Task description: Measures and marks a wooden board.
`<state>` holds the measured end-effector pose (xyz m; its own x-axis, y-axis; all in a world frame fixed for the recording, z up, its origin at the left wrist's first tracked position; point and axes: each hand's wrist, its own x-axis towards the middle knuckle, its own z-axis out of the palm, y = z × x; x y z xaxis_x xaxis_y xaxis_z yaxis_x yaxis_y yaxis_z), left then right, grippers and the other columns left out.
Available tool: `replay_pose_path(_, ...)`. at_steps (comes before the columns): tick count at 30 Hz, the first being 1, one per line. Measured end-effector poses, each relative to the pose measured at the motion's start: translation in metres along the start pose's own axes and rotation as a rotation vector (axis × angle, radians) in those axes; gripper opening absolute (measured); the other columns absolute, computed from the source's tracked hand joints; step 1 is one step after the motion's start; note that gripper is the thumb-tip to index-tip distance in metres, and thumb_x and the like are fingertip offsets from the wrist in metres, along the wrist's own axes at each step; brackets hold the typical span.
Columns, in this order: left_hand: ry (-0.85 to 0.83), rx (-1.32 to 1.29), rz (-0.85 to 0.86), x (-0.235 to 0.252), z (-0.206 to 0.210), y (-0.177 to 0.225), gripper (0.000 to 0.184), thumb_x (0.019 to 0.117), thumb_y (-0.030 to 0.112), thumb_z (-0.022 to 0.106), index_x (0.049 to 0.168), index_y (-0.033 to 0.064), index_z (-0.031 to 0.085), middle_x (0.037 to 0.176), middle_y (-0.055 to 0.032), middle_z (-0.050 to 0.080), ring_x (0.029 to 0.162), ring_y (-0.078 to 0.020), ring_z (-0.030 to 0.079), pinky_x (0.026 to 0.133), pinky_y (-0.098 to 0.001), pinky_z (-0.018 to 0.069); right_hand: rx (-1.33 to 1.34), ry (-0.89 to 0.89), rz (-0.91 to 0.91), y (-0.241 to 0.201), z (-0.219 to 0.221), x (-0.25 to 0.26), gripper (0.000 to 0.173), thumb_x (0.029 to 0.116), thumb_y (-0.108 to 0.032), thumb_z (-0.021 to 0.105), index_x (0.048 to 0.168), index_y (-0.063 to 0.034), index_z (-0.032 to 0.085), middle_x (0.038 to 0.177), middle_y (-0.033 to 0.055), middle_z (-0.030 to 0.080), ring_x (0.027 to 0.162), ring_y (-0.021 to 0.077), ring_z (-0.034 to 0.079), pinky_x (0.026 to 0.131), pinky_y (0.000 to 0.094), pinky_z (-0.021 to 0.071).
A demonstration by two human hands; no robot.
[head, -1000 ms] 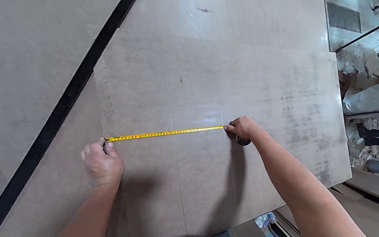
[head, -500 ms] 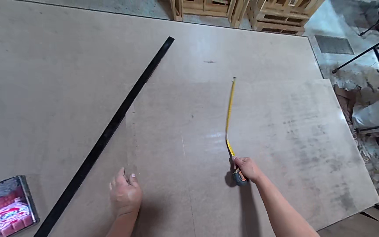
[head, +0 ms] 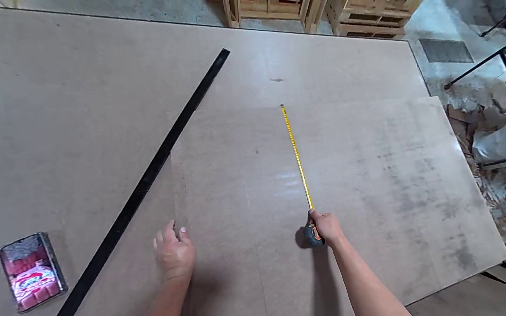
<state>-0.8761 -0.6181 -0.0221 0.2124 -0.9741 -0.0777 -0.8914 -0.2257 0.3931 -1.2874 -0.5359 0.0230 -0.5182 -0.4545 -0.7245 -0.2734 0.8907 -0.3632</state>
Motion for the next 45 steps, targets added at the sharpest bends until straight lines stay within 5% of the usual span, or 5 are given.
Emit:
replay_pose_path(5, -0.001, -0.002, -0.005, -0.0006, 0.0005, 0.0003, 0.041, 0.1089, 0.023, 0.047, 0.143, 0.0015, 0.055, 0.136, -0.0289, 0.058, 0.130, -0.0471, 0.054, 0.108, -0.0611, 0.0442, -0.052, -0.018, 0.048, -0.0092, -0.0005, 0.0032, 0.062, 0.1009, -0.064, 0.047, 0.080, -0.0118, 0.073, 0.085, 0.0113, 0.072, 0.086, 0.0292, 0.069, 0.075, 0.0564, 0.0525)
replay_pose_path(32, -0.011, -0.005, -0.017, -0.0013, -0.0019, 0.0032, 0.041, 0.1092, 0.024, 0.047, 0.143, 0.0034, 0.055, 0.136, -0.0305, 0.057, 0.130, -0.0499, 0.054, 0.105, -0.0650, 0.0452, -0.105, 0.004, 0.061, -0.0049, 0.0017, -0.0043, 0.063, 0.1019, -0.063, 0.046, 0.083, -0.0091, 0.072, 0.088, 0.0137, 0.072, 0.090, 0.0309, 0.069, 0.078, 0.0562, 0.0529)
replay_pose_path(45, -0.039, -0.010, -0.025, -0.0049, -0.0078, 0.0055, 0.042, 0.1100, 0.024, 0.045, 0.144, 0.0009, 0.054, 0.138, -0.0317, 0.056, 0.132, -0.0507, 0.052, 0.108, -0.0645, 0.0422, -0.146, -0.057, 0.098, -0.0074, -0.0041, -0.0042, 0.064, 0.1017, -0.064, 0.046, 0.095, -0.0068, 0.075, 0.104, 0.0173, 0.073, 0.104, 0.0341, 0.069, 0.088, 0.0605, 0.0521)
